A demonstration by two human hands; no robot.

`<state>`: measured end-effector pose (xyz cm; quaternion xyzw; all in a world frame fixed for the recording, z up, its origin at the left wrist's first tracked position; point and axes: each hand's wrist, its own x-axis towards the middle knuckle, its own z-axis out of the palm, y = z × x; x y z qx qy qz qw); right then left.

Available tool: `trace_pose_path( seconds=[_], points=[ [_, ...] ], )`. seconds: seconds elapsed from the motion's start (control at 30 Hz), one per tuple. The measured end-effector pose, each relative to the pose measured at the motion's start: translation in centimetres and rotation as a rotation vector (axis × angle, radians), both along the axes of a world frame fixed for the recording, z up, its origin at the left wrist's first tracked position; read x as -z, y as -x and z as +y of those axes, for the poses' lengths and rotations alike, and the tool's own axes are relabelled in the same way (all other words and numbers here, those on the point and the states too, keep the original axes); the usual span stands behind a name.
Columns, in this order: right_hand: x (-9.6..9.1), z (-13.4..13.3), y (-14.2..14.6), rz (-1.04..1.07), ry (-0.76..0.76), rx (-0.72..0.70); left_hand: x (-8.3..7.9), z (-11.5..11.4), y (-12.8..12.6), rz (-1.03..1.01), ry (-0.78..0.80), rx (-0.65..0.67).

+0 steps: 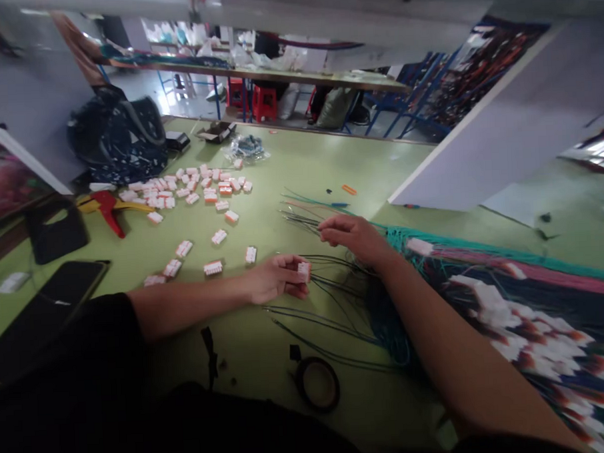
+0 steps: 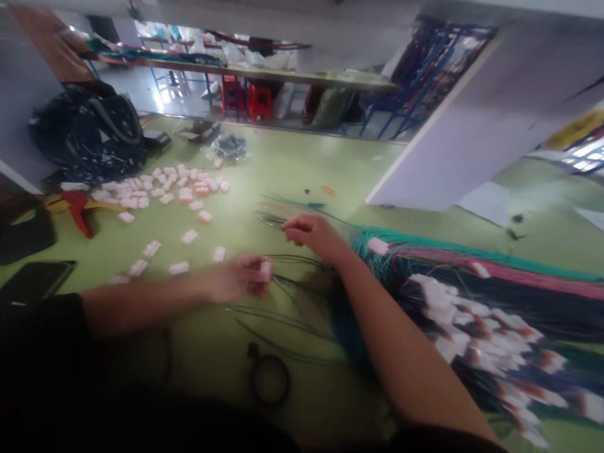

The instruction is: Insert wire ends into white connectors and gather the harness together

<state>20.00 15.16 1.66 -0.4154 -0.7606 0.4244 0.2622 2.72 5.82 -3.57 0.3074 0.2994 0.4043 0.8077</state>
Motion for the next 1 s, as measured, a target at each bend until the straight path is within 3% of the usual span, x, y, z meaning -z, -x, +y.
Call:
trace_pose_path(
  seconds=[0.23, 0.57, 0.8, 1.0],
  points=[
    [0.0, -2.3, -0.5, -0.072, -0.109, -0.014, -0.3, 0.9, 0.0, -0.05, -0.071, -0.066],
    [0.1, -4.2, -0.3, -0.091, -0.285, 0.069, 0.9, 1.4, 0.1, 0.013, -0.101, -0.117],
    [1.0, -4.4, -0.2, -0.165, -0.276, 0.029, 1.0, 1.4, 0.2, 0.068, -0.104, -0.123],
    [1.1, -4.7, 0.0, -0.254, -0.333, 0.082, 1.2, 1.4, 0.3, 0.044, -0.115, -0.113]
  ],
)
